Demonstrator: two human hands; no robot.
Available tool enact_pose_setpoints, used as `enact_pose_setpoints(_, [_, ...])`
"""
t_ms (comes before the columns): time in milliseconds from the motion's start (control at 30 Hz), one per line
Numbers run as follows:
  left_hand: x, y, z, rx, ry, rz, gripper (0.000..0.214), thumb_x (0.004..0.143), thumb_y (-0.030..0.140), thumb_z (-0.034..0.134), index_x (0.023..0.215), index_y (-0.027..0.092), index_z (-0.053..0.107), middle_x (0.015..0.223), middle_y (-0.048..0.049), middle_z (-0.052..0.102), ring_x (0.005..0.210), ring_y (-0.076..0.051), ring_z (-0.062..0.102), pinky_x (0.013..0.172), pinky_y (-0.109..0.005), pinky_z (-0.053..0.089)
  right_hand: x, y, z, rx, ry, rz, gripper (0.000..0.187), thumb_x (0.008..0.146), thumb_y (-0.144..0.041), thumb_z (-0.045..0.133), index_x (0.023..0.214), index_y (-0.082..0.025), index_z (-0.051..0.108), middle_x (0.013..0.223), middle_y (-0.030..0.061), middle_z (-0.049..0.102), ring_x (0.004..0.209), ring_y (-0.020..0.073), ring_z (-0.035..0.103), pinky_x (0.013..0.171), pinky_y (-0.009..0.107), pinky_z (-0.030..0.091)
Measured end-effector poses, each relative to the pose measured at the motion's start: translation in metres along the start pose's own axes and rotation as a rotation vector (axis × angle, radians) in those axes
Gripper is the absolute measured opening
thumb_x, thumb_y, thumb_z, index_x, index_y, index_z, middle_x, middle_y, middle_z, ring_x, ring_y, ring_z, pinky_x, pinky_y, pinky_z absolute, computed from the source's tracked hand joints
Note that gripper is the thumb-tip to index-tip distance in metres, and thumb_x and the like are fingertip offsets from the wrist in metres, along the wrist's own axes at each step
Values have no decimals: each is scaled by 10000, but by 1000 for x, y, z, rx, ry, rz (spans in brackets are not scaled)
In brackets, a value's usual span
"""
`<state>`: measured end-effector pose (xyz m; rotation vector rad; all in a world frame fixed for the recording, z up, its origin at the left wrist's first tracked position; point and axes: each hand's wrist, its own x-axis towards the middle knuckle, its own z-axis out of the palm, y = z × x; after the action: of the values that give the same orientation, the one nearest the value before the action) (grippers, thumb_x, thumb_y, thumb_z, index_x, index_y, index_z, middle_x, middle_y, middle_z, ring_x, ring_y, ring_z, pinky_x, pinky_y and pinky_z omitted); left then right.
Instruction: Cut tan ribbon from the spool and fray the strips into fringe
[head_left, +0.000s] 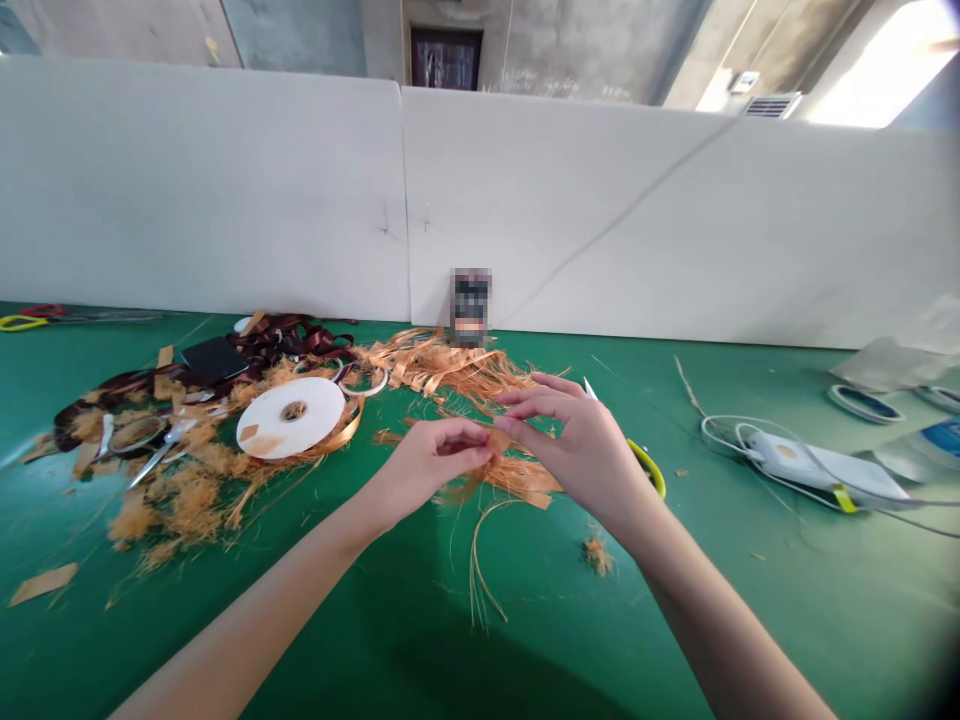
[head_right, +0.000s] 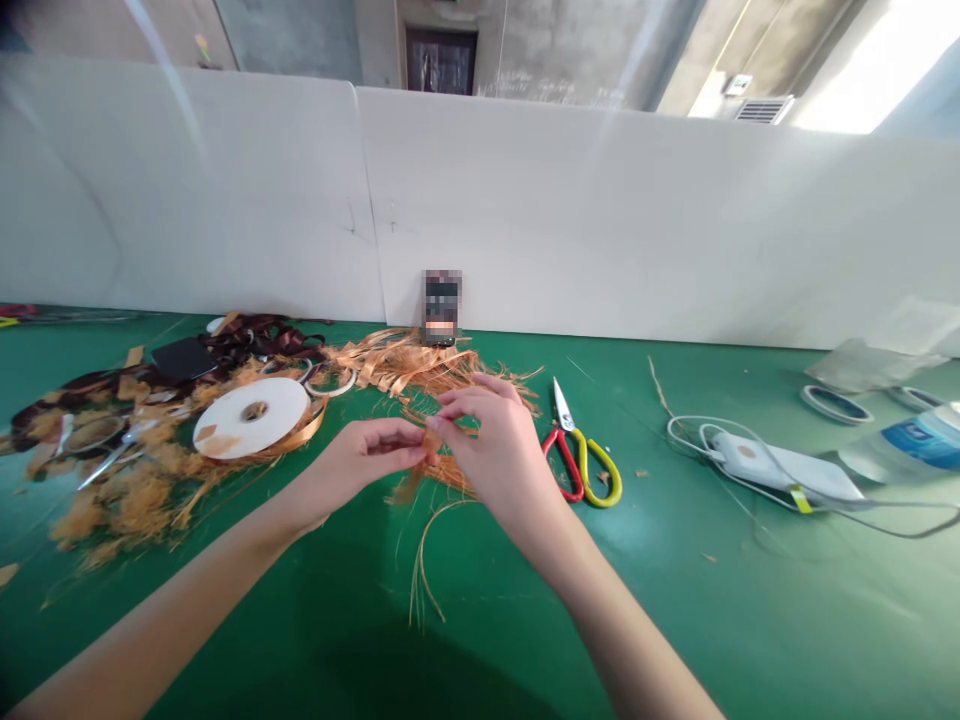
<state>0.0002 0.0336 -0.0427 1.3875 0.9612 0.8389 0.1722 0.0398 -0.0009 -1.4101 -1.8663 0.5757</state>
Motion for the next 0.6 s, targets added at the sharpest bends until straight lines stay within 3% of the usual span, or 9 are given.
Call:
enact_pose_setpoints(133, [-10,-24,-8,126,-45,-93,144,833,282,622,938,201,676,998,-67,759,959,-208,698,907,-368,501,3,-1,-9,31,56,6,93,760,-248,665,700,-198,714,952,55,755,1160,269,560,1030,490,373])
enact_pose_setpoints(267, [-22,-45,-30,257,-36,-139,187,788,286,671,935,174,701,945,-108,762,919,-281,700,883,-458,499,3,-8,-19,100,116,22,107,750,-280,676,703,-203,734,909,51,754,1083,260,612,1016,485,388])
enact_pose_setpoints(333, [-26,-44,-38,329,66,-111,282,844,340,601,1071,184,663,1114,-134,710,1055,-309,640,963,-515,426,1,-16,-20,182,93,50,114,742,-293,685,694,-205,740,918,52,751,1026,251,642,964,461,433])
enact_pose_setpoints(433, [-28,-27,-33,412,211,44,447,901,426,513,1315,258,488,1434,-89,493,1343,-272,397,1095,-472,296,-2,-28,-14,361,2,107,118,713,-307,716,675,-199,742,943,64,744,962,228,667,858,384,495])
enact_pose_setpoints(500, [-27,-13,-23,386,135,103,539,887,440,544,1383,285,405,1494,-75,417,1357,-266,375,1064,-431,355,-4,-32,-7,446,-43,150,128,699,-323,730,686,-197,746,873,58,743,876,203,677,797,347,509])
enact_pose_setpoints(600, [-23,-2,-13,323,-78,85,389,872,410,580,1222,240,576,1184,-76,664,1080,-235,606,969,-404,444,-5,-27,1,454,-37,212,170,690,-367,731,725,-202,755,740,33,722,706,164,643,669,304,500])
